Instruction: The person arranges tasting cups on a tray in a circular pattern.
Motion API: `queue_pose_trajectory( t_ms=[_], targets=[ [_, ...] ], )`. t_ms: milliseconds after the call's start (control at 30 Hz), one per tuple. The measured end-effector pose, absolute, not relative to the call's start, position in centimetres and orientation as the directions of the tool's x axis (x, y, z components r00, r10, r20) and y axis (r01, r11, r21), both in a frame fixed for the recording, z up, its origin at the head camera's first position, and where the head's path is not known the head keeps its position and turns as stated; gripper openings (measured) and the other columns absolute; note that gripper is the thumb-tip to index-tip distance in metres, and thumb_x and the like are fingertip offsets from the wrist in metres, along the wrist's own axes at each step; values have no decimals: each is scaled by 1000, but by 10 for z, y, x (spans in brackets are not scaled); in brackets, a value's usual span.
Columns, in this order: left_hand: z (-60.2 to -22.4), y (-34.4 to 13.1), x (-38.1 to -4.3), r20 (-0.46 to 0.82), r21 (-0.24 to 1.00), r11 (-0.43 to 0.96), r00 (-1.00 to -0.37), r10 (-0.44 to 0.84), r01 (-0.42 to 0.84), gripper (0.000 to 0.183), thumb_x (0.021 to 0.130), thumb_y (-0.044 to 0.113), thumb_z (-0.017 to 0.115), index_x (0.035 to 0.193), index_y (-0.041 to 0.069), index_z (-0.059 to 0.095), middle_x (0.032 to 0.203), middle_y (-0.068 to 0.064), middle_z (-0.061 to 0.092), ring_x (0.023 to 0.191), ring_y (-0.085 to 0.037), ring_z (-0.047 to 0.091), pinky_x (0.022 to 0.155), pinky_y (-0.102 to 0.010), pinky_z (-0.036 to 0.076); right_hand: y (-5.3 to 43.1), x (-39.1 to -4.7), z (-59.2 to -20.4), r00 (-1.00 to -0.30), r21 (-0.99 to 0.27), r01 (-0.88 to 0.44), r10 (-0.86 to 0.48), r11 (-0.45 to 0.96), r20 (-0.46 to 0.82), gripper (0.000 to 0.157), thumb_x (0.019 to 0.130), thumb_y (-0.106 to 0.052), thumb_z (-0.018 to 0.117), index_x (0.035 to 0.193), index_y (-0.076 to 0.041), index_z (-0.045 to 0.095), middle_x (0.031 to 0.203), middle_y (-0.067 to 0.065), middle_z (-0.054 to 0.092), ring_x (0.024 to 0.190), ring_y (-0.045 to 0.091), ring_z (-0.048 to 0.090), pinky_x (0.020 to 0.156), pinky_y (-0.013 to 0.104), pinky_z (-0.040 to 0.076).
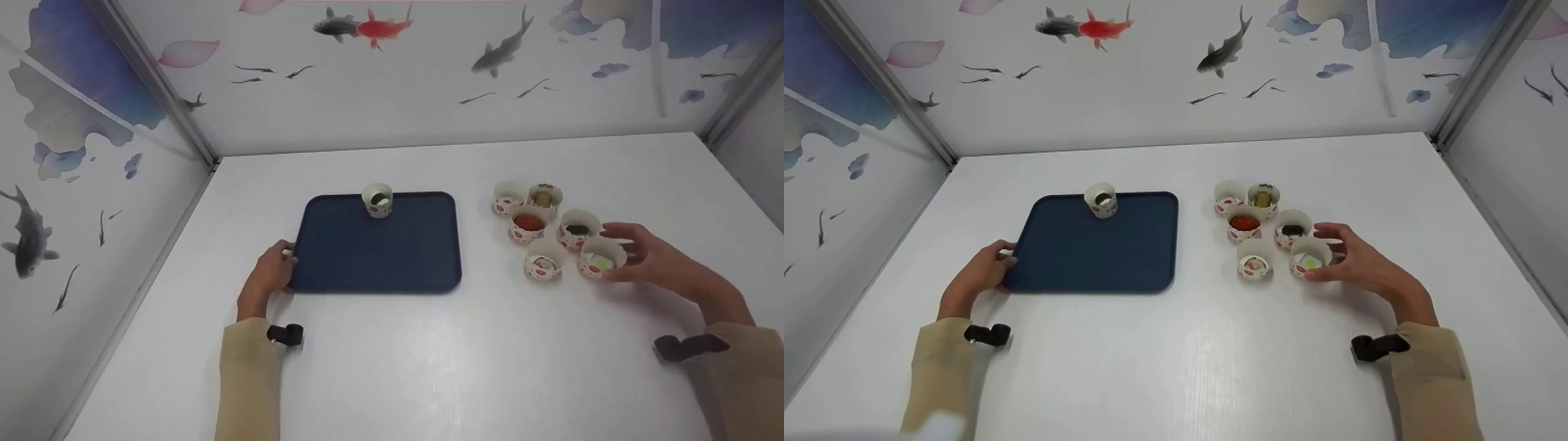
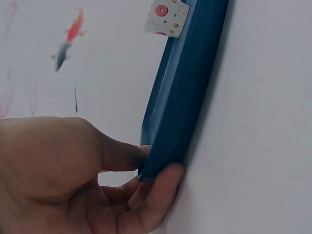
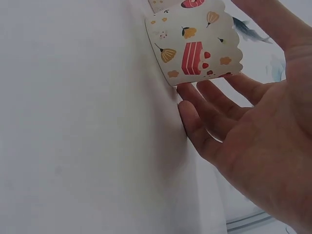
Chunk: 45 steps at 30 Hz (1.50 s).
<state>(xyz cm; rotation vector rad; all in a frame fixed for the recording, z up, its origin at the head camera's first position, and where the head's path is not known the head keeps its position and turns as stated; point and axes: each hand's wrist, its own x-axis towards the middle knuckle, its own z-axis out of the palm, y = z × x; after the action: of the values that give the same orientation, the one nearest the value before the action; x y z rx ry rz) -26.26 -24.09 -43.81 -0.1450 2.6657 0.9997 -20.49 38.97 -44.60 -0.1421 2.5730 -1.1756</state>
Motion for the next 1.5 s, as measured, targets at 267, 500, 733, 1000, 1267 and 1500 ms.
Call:
queue_pose_trajectory(
  t_ms=[267, 500, 733, 1000, 1267, 1500],
  targets=[
    [-437, -239, -264, -306, 632, 750, -952, 6, -198, 43, 108, 12, 35, 150, 0, 36, 142, -30, 51, 121, -41, 61, 78, -35, 61, 389, -203, -445, -946, -722, 43, -204, 690, -251, 91, 89, -34, 77, 154, -7, 19, 155, 22, 28, 134, 42, 42, 90, 19, 44],
    [-436, -239, -262, -324, 610, 763, -946, -7, -214, 44, 108, 13, 34, 151, 2, 34, 145, -30, 48, 123, -41, 60, 77, -33, 62, 386, -203, -446, -950, -707, 35, -196, 707, -242, 91, 86, -37, 79, 151, -5, 23, 149, 22, 33, 126, 35, 43, 81, 9, 42],
    [-437, -239, -262, -313, 634, 744, -950, -2, -211, 44, 108, 11, 34, 150, -1, 34, 143, -31, 49, 119, -43, 62, 71, -33, 63, 387, -204, -448, -948, -693, 21, -206, 720, -243, 88, 86, -37, 79, 149, -3, 27, 144, 22, 40, 126, 37, 44, 82, 8, 42],
    [-435, -238, -262, -322, 638, 735, -947, -15, -229, 44, 108, 11, 34, 151, 1, 34, 141, -29, 51, 116, -39, 63, 71, -31, 62, 385, -206, -445, -953, -685, 19, -195, 728, -234, 85, 86, -38, 79, 147, -4, 31, 145, 22, 43, 128, 36, 45, 82, 8, 43],
    [-434, -239, -260, -319, 618, 758, -948, -2, -210, 43, 108, 11, 33, 150, 1, 34, 144, -31, 48, 121, -42, 61, 76, -35, 62, 383, -205, -437, -954, -679, 8, -199, 734, -226, 79, 88, -37, 78, 145, -5, 33, 143, 18, 45, 115, 8, 52, 82, 6, 43],
    [-437, -240, -262, -307, 601, 777, -952, 9, -186, 43, 108, 10, 33, 149, -1, 35, 141, -32, 50, 119, -42, 62, 75, -34, 62, 377, -201, -427, -953, -717, -10, -225, 697, -205, 72, 88, -32, 78, 142, -8, 37, 133, 2, 50, 102, -14, 50, 83, 10, 46]
  ],
)
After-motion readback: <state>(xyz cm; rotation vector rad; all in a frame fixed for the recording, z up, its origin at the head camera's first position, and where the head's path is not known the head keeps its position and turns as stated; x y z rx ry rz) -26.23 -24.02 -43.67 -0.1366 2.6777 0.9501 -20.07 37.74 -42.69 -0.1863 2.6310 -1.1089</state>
